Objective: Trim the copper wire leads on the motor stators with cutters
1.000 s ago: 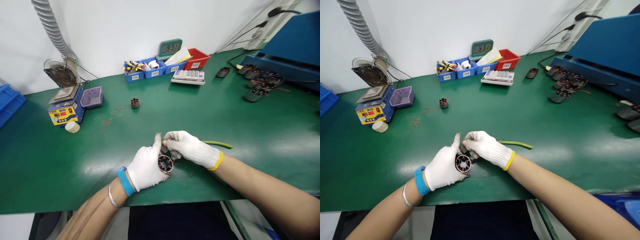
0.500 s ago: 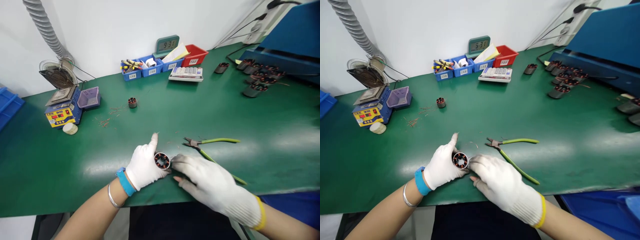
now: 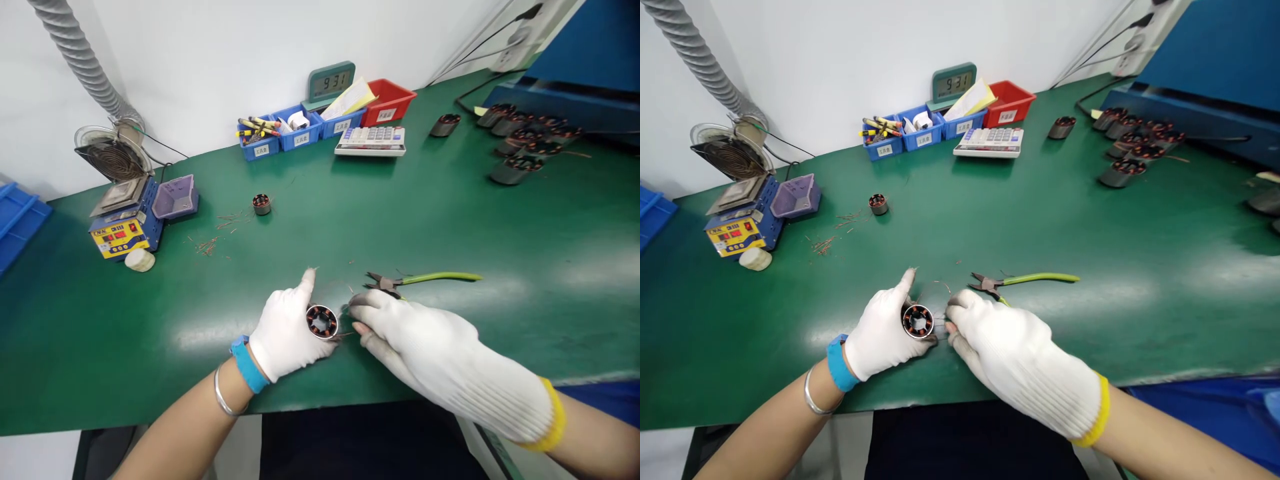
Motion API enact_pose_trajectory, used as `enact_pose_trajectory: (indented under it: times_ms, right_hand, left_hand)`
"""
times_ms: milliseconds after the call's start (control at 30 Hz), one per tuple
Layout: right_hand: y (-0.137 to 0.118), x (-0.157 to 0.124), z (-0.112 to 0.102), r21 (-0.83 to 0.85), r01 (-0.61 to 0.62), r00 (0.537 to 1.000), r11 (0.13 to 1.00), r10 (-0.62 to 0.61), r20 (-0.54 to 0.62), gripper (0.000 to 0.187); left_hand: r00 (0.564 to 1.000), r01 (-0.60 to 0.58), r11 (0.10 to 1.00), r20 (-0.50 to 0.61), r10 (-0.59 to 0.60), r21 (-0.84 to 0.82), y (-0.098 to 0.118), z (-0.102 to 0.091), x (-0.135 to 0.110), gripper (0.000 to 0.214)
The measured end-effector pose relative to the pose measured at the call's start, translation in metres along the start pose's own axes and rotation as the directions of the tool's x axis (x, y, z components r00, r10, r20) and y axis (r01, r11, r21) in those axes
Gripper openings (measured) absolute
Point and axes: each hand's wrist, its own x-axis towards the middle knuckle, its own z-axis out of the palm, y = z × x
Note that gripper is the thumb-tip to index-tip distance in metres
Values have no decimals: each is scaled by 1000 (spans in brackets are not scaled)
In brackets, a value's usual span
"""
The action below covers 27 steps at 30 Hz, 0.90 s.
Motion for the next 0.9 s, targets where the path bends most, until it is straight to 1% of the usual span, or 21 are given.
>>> enact_pose_trajectory:
  times_ms: [67,167,367,500,600,667,700,767,833,900]
  right_hand:
    - [2,8,-5,-1,12,997,1000,-12,70,26]
    - [4,20,-10,52,32,984,998,-41,176,24]
    - [0,39,-11,-3,-32,981,999,32,194,22]
    - [-6,50,-15,-17,-56,970,998,58,236,23]
    - [-7,53,-19,-1,-87,954,996,83,290,24]
    - [-4,50,-19,8,-104,948,995,97,302,24]
    - [-2,47,-17,15,-108,951,994,99,293,24]
    - [2,37,-12,38,-97,967,995,85,240,22]
    - [6,26,-7,68,-55,988,996,44,146,21]
    - [8,17,-4,81,-5,1000,997,3,31,20]
  left_hand:
    - [1000,-6,1000,-9,6,3,-1,0,0,96]
    - [999,-16,999,-39,17,38,0,1,0,96]
    - [1000,-17,998,-20,18,64,1,2,-2,94]
    - [999,-28,996,-15,29,83,0,2,-2,94]
    - [998,-52,994,-33,56,99,-1,4,-3,91]
    - [993,-82,989,-75,92,121,-2,6,-4,89]
    - [987,-106,985,-106,121,138,-2,8,-5,87]
    - [964,-166,967,-177,201,194,-3,10,-6,79]
    - [929,-227,937,-231,291,266,-3,10,-6,68]
    - [895,-281,905,-253,368,320,-2,9,-6,60]
